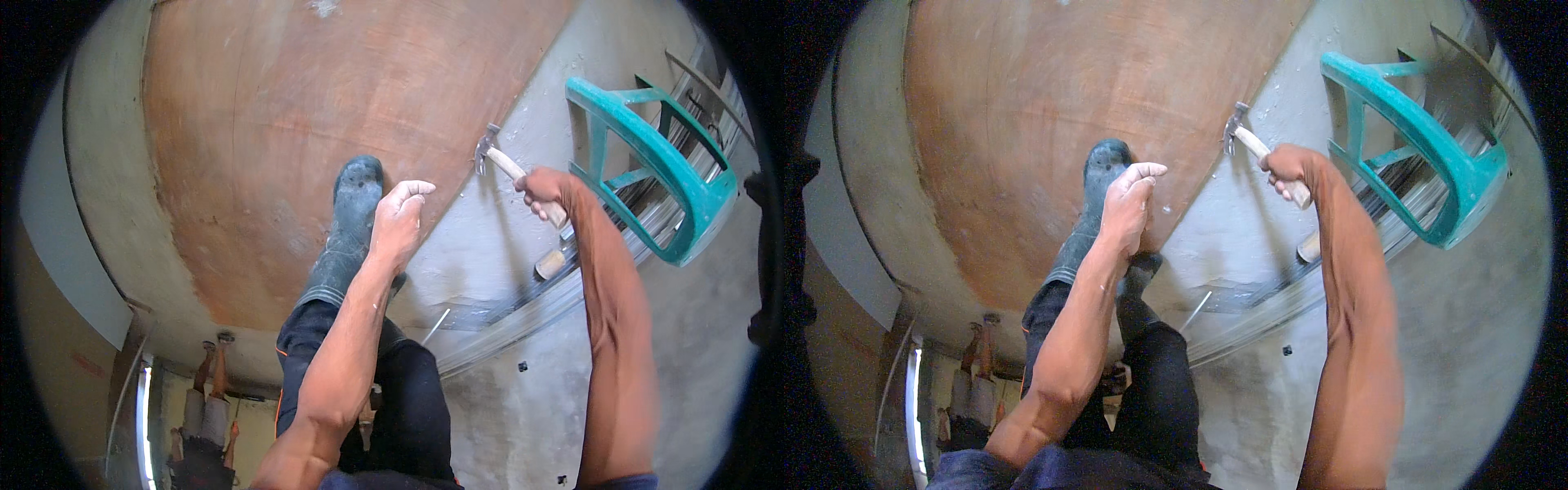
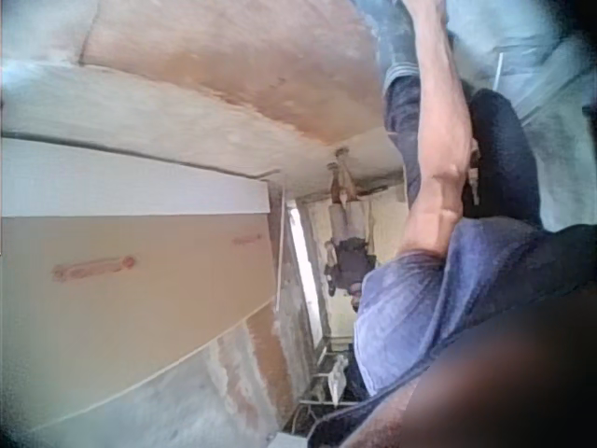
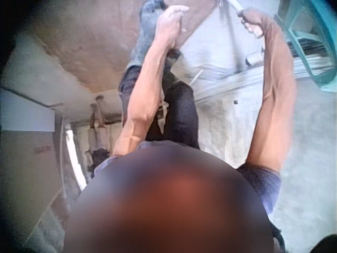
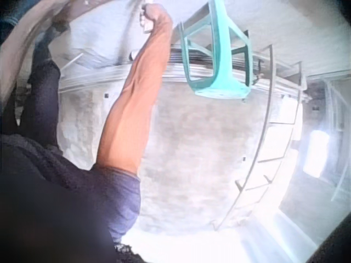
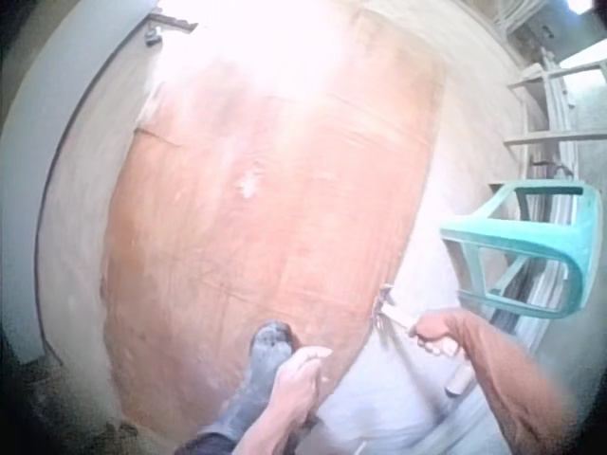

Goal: The person uses a metal ruler and pencil to measure and mark a large wooden board on the floor. They then use a hammer to tap along the marked line, likely to loosen or separate the board. Another person is present and also works on the board with a saw.

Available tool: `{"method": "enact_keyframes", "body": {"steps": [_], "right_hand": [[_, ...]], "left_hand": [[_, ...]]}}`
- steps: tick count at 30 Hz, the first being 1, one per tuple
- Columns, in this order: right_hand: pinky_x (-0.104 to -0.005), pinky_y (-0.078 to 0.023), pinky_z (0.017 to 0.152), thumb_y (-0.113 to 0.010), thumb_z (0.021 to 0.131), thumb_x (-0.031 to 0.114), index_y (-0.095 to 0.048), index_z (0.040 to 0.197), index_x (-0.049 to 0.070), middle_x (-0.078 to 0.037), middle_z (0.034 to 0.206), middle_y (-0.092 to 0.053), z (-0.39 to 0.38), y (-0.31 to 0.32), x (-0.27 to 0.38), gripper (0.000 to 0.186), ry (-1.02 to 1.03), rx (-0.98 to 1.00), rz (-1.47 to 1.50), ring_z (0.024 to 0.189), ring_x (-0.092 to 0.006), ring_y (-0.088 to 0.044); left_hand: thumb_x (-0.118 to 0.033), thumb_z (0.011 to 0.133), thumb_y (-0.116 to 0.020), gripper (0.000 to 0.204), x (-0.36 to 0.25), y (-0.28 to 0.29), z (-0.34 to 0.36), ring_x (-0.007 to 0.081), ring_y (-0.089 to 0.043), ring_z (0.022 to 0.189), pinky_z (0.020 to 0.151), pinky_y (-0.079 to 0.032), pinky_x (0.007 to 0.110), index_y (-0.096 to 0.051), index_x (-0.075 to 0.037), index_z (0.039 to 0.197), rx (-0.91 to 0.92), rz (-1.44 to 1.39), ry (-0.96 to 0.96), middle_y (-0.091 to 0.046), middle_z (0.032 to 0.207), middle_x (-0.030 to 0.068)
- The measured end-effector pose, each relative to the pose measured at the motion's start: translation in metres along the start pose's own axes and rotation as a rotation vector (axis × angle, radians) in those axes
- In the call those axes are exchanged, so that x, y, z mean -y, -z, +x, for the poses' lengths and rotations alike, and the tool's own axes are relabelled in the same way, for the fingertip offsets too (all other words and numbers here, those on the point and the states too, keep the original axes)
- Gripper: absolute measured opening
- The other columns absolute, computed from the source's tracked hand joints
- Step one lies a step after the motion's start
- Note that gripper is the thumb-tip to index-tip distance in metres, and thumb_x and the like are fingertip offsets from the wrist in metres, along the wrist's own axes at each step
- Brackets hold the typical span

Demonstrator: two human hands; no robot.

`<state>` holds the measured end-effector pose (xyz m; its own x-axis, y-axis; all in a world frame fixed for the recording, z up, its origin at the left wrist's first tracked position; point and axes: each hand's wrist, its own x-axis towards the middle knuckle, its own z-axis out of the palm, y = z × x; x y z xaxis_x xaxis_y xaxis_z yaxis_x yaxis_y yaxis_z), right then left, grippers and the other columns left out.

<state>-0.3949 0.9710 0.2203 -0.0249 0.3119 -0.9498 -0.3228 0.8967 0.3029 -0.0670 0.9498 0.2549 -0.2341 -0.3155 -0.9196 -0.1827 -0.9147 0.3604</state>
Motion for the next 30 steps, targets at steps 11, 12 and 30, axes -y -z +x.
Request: {"method": "enact_keyframes", "body": {"steps": [11, 12, 30], "right_hand": [[-0.0273, -0.039, 0.037, -0.055, 0.106, 0.032, -0.058, 0.114, 0.009, 0.002, 0.066, -0.048, -0.012, -0.014, -0.054, 0.024, 0.094, 0.218, 0.476, 0.047, -0.0085, -0.045], [-0.0264, -0.039, 0.038, -0.055, 0.105, 0.032, -0.058, 0.114, 0.010, 0.002, 0.067, -0.049, -0.019, -0.019, -0.063, 0.024, 0.097, 0.233, 0.544, 0.047, -0.0082, -0.045], [-0.0341, -0.048, 0.041, -0.053, 0.107, 0.027, -0.049, 0.121, 0.009, -0.001, 0.074, -0.050, -0.120, -0.032, -0.121, 0.023, 0.231, 0.397, 0.785, 0.048, -0.0123, -0.050]], "left_hand": [[-0.032, 0.098, -0.062, 0.035, 0.039, -0.007, 0.029, 0.0126, -0.059, 0.079, 0.059, -0.046, 0.029, -0.075, -0.002, 0.110, -0.236, 0.037, 0.142, -0.067, 0.089, 0.0050], [-0.037, 0.098, -0.064, 0.039, 0.039, -0.013, 0.030, 0.0131, -0.059, 0.078, 0.059, -0.046, 0.030, -0.075, -0.002, 0.111, -0.260, 0.022, 0.206, -0.067, 0.088, 0.0054], [-0.029, 0.098, -0.066, 0.025, 0.027, -0.167, 0.039, 0.0054, -0.048, 0.067, 0.054, -0.040, 0.031, -0.075, -0.005, 0.095, -0.464, -0.069, -0.004, -0.057, 0.071, -0.0015]]}}
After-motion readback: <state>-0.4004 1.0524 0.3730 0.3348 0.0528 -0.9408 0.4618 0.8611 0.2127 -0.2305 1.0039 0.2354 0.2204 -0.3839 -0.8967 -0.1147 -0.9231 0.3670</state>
